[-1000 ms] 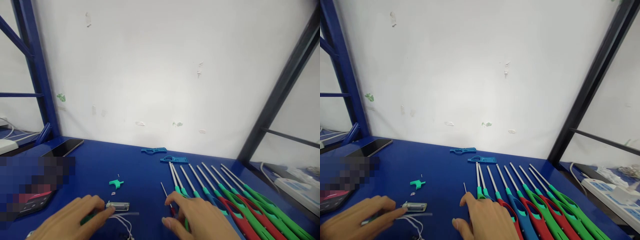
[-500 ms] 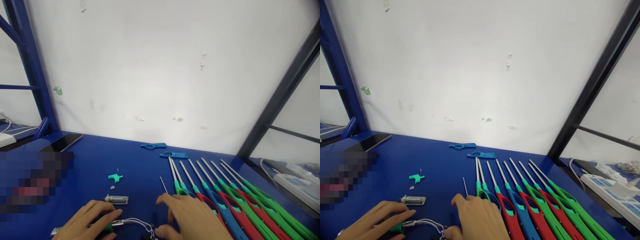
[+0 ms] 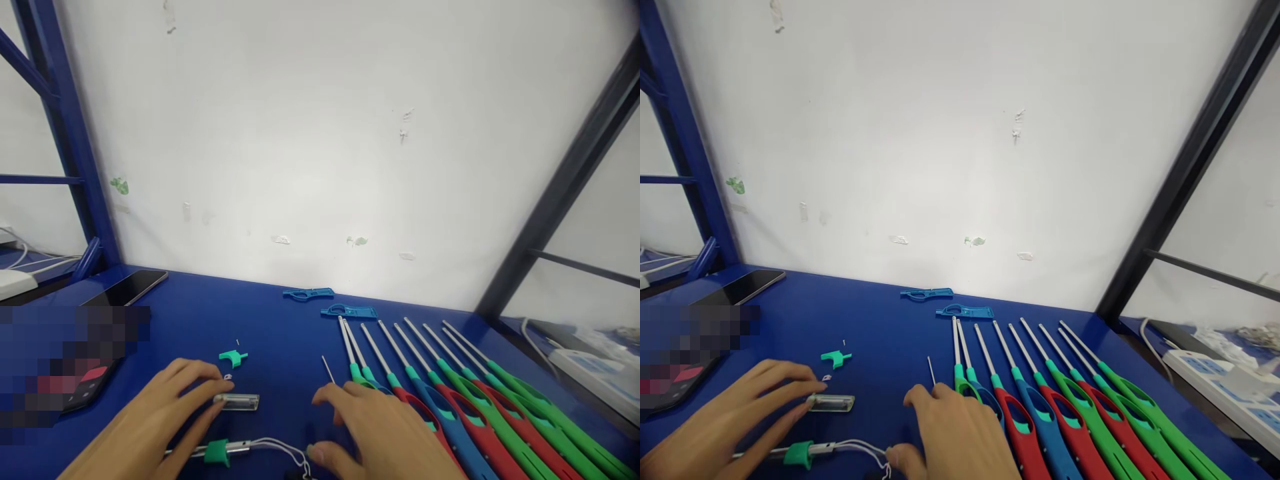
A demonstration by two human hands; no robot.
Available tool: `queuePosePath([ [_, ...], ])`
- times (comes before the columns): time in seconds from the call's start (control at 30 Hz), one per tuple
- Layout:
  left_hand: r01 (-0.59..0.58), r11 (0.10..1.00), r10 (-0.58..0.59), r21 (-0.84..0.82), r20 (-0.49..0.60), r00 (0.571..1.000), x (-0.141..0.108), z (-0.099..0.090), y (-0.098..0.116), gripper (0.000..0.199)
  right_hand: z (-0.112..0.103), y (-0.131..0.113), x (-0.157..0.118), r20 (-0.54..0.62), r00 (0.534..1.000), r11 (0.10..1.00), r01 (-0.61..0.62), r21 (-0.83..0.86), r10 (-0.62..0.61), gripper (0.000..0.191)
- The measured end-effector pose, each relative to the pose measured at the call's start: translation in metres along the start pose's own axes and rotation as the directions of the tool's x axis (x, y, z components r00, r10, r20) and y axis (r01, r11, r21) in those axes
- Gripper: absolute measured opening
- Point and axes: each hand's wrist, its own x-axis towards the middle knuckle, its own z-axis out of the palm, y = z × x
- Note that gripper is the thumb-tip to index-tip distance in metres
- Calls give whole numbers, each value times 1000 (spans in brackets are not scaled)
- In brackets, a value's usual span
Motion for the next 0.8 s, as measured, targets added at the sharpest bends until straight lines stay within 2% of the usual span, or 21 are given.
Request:
queuePosePath([
  [0.1,-65,998,66,-19,61,996,32,-6,-20,31,3,17,1,-70,997,1000,8,2,-8,46],
  [0.23,-157,986,165,-57,192,967,82,-7,-32,29,11,37,3,-215,976,998,28,-51,-39,31],
  [0.3,-194,979,205,-65,269,941,114,0,-33,12,17,44,4,-282,957,997,63,-42,-72,25],
  [0.4,-235,969,246,-75,359,900,165,25,-30,29,23,47,4,-367,926,996,90,-14,-89,22],
  [0.53,-255,963,270,-90,418,868,217,76,-17,41,19,46,3,-476,877,994,98,44,-66,21],
  [0.67,-260,961,272,-90,456,847,241,122,1,46,10,56,1,-422,902,980,155,127,-88,30],
  [0.8,-283,953,298,-105,477,827,251,146,8,46,13,63,2,-446,894,983,123,138,-49,31],
])
